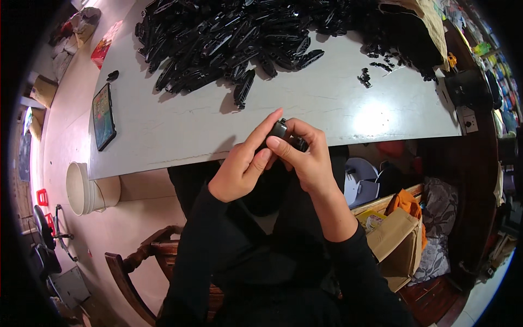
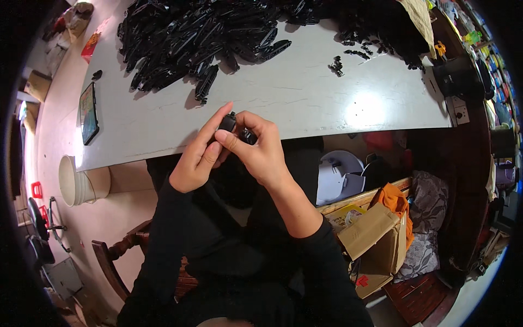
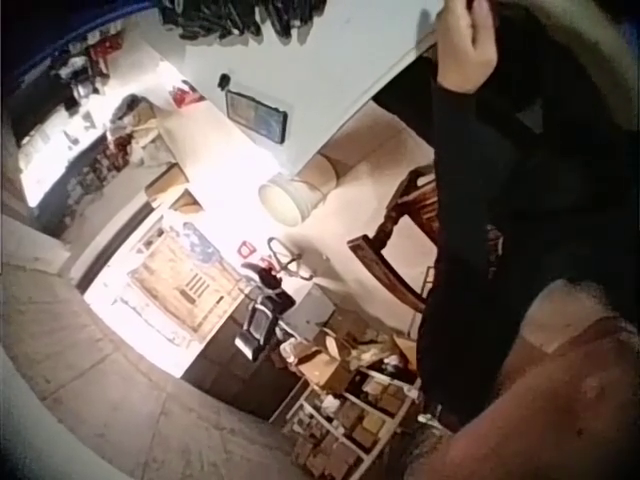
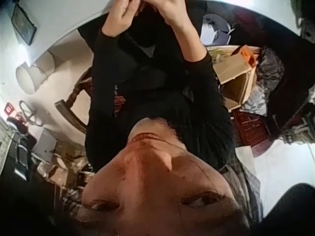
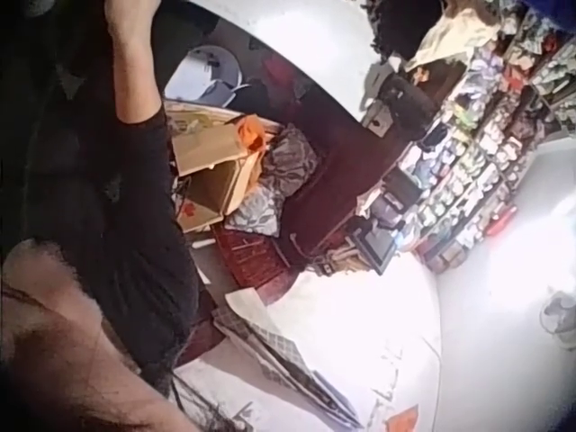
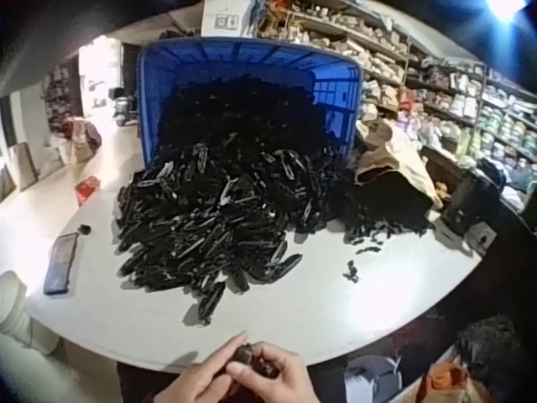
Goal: Manually assembling small black plastic components by attaching metal pieces.
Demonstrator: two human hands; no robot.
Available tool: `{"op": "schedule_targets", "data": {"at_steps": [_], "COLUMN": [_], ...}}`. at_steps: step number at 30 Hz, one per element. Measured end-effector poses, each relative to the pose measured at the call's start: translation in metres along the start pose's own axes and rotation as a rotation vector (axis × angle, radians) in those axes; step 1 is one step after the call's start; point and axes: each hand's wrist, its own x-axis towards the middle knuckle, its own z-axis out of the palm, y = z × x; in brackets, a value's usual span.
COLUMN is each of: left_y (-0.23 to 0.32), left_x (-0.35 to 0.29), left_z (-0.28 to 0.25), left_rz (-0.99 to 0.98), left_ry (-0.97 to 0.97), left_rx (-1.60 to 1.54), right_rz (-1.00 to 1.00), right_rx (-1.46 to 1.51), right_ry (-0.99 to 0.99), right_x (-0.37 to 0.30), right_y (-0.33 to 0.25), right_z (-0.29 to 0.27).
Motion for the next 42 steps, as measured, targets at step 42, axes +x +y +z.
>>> {"op": "schedule_targets", "data": {"at_steps": [42], "left_y": [-0.029], "left_x": [0.044], "left_z": [-0.041], "left_rz": [0.160], "left_ry": [0.709], "left_rx": [1.026], "right_rz": [-0.261], "right_rx": [-1.149], "right_ry": [0.322], "right_x": [0.056], "right_y": [-0.001], "right_z": [-0.052]}}
